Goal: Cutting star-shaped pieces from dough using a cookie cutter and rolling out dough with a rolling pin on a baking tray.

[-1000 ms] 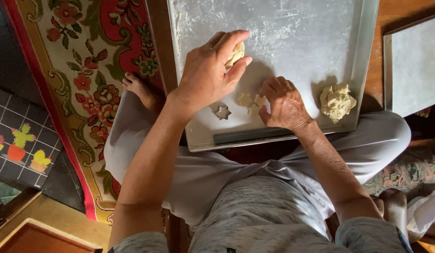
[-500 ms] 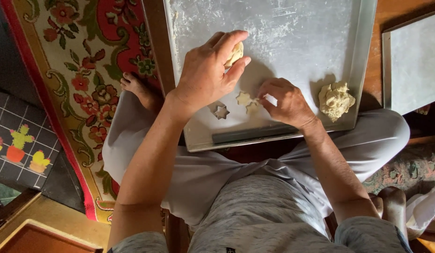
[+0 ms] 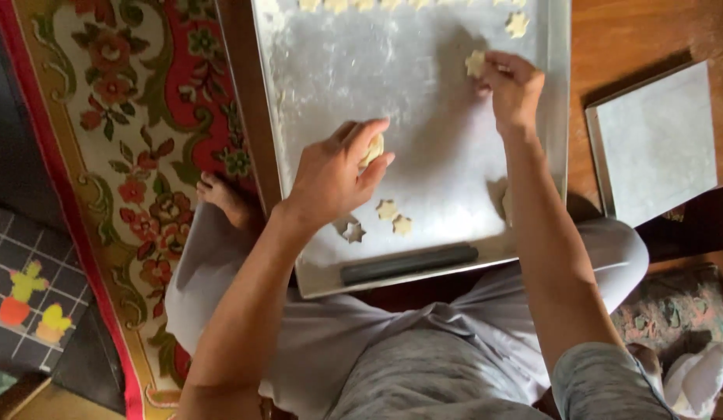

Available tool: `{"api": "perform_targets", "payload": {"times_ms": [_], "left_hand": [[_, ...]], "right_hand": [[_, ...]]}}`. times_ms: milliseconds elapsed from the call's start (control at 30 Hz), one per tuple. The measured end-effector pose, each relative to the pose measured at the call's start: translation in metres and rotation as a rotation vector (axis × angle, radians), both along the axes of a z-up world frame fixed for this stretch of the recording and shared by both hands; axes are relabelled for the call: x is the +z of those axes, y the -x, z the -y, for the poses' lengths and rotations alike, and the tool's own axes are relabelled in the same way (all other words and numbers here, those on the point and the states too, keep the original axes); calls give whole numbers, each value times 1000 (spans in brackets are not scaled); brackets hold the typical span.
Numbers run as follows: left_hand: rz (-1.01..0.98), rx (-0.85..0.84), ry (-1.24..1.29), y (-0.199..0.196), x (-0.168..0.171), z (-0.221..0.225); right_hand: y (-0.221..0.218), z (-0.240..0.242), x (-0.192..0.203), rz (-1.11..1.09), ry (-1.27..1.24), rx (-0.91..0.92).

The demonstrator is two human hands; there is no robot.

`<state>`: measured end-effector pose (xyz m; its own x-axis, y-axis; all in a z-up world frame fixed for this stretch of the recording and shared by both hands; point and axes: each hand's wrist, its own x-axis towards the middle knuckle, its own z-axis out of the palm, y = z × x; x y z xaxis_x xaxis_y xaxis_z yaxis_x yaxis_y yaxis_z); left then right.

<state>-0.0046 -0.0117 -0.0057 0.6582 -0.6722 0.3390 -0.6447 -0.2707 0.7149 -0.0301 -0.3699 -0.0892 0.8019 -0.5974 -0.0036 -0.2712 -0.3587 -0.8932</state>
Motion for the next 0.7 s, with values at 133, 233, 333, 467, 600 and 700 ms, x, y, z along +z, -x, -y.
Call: {"api": "perform_targets", "payload": {"times_ms": [133, 233, 333, 467, 600, 700], "left_hand": [[-63, -24, -47, -3, 2, 5], [-103, -30, -73, -4, 4, 7], [-116, -29, -84, -5, 6, 8], [-99, -24, -97, -3, 6, 7], [-65, -13, -93, -2, 2, 8], [-59, -13, -129, 1, 0, 8]], "right_hand": [[-42, 32, -16, 79, 64, -69], [-57, 46, -26, 48, 286, -150], [-61, 57, -37, 7, 560, -168], [-47, 59, -38, 131, 699, -242], [-28, 56, -49, 189, 859, -150], [-26, 51, -55, 129, 909, -134]]}}
